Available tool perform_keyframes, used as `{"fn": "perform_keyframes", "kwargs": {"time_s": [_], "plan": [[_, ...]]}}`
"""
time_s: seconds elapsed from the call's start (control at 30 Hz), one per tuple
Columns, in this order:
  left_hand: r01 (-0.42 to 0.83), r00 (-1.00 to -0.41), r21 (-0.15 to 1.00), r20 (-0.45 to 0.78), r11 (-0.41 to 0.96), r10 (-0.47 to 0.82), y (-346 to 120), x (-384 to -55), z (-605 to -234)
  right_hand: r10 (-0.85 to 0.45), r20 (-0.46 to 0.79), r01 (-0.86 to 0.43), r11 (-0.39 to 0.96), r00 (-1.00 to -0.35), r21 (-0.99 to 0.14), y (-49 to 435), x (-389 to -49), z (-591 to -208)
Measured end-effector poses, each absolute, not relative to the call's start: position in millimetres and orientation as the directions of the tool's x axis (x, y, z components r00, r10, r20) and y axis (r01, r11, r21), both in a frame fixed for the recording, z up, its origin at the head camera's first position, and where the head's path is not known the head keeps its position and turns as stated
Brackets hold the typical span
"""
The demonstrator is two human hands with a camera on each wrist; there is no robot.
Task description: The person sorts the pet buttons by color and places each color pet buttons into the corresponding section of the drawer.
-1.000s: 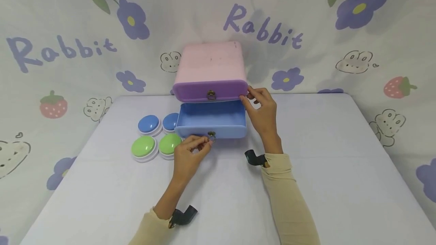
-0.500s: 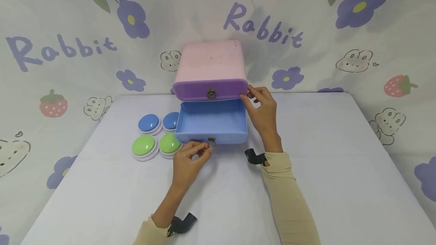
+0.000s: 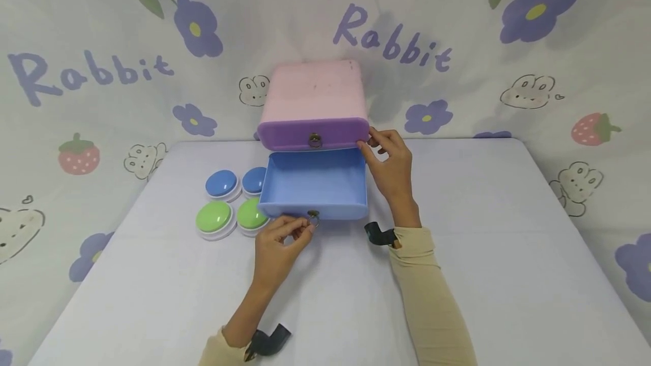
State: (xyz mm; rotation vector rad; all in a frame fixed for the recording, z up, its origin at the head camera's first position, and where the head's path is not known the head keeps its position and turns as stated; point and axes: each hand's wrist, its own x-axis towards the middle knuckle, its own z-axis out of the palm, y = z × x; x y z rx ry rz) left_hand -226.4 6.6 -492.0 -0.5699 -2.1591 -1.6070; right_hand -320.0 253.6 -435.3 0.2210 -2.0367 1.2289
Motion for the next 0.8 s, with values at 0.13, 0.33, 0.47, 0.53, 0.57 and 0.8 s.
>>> {"fn": "perform_keyframes", "kwargs": {"time_s": [0.13, 0.33, 0.47, 0.53, 0.57, 0.8], "plan": [[0.525, -0.85, 0.812, 0.518, 0.254, 0.1, 5.6, -222.9, -492.3, 0.216, 0.668, -0.491, 0.527, -0.712, -0.694, 252.7, -319.7, -434.9], [0.516, -0.854, 0.815, 0.513, 0.262, 0.086, 4.4, -218.6, -493.7, 0.216, 0.67, -0.492, 0.528, -0.71, -0.692, 252.5, -319.0, -433.8], [0.512, -0.856, 0.817, 0.508, 0.266, 0.09, 3.6, -214.8, -495.3, 0.217, 0.669, -0.49, 0.53, -0.71, -0.692, 252.4, -319.4, -434.2], [0.512, -0.856, 0.813, 0.508, 0.277, 0.092, 3.5, -213.0, -496.1, 0.216, 0.671, -0.492, 0.53, -0.709, -0.691, 252.4, -319.9, -434.8], [0.511, -0.857, 0.812, 0.507, 0.28, 0.093, 3.4, -212.3, -496.3, 0.215, 0.672, -0.493, 0.53, -0.709, -0.69, 252.4, -320.0, -435.0], [0.508, -0.859, 0.815, 0.501, 0.28, 0.1, 1.8, -210.1, -495.9, 0.219, 0.662, -0.486, 0.523, -0.717, -0.7, 252.5, -319.0, -435.5]]}}
